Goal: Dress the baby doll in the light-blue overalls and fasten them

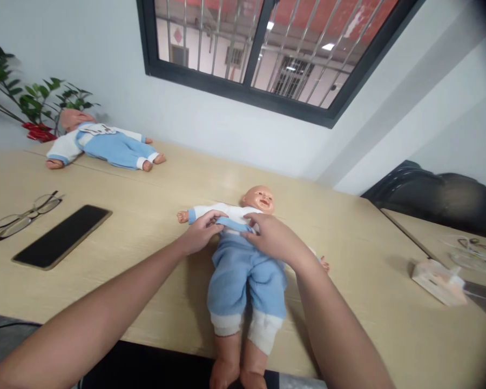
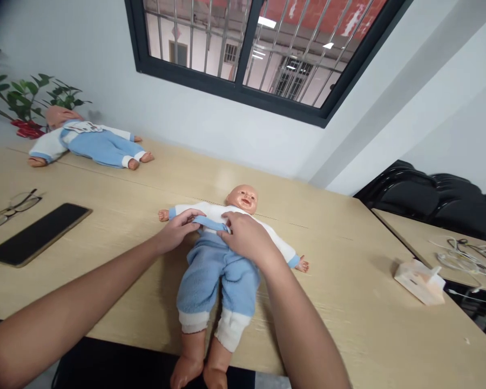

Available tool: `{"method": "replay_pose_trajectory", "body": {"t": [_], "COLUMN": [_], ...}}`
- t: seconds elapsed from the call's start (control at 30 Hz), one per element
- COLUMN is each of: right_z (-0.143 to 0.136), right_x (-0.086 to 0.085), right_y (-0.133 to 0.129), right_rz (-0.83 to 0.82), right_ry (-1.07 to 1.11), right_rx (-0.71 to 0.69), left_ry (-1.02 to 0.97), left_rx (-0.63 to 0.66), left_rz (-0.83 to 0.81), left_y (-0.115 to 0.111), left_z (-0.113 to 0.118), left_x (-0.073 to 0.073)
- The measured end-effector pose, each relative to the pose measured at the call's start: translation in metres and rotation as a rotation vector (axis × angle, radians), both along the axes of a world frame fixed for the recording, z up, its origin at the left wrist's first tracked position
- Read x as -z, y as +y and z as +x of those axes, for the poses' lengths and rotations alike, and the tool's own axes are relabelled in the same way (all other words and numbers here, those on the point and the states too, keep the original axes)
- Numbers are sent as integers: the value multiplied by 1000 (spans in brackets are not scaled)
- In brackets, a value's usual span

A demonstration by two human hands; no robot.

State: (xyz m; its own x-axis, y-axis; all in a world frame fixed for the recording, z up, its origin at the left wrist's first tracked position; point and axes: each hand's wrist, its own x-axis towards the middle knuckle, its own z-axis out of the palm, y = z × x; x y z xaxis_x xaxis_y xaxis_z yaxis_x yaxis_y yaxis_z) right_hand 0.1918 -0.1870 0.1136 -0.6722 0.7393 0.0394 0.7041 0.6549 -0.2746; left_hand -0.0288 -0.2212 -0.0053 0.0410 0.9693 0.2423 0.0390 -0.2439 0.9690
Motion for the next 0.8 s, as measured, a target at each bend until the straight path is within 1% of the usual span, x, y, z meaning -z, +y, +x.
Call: {"method": "replay_pose_trajectory", "body": {"t": [0.07,0.13,0.23,0.3,0.37,0.43,0.5,0.53,0.57,0.6,0.67,0.73,0.77,0.8], "right_z": [0,-1,-4,-6,-7,-7,-7,-7,-6,-5,-1,5,8,11], "right_x": [5,6,5,5,4,5,4,4,3,1,-4,-11,-15,-18], "right_y": [4,5,5,5,4,2,0,-2,-3,-5,-8,-9,-8,-6], "right_rz": [21,73,191,230,220,194,172,163,154,139,73,-70,-160,-246], "right_ry": [-47,-39,51,97,111,110,110,111,113,117,131,135,138,150], "right_rx": [-59,-66,-8,49,97,83,9,-40,-88,-129,-202,-288,-327,-352], "left_ry": [1,9,37,73,170,309,406,434,460,496,592,662,674,674], "left_rx": [80,107,107,84,-2,-185,-391,-464,-502,-496,-385,-240,-192,-171], "left_rz": [-20,-46,-66,-60,-12,81,177,208,226,233,217,170,148,130], "left_y": [1,2,5,6,7,5,2,0,-2,-3,-3,-1,0,1], "left_z": [-6,-11,-14,-12,-8,-3,2,3,5,5,3,0,-2,-4], "left_x": [0,-1,0,0,1,-1,-3,-4,-5,-5,-3,0,1,2]}}
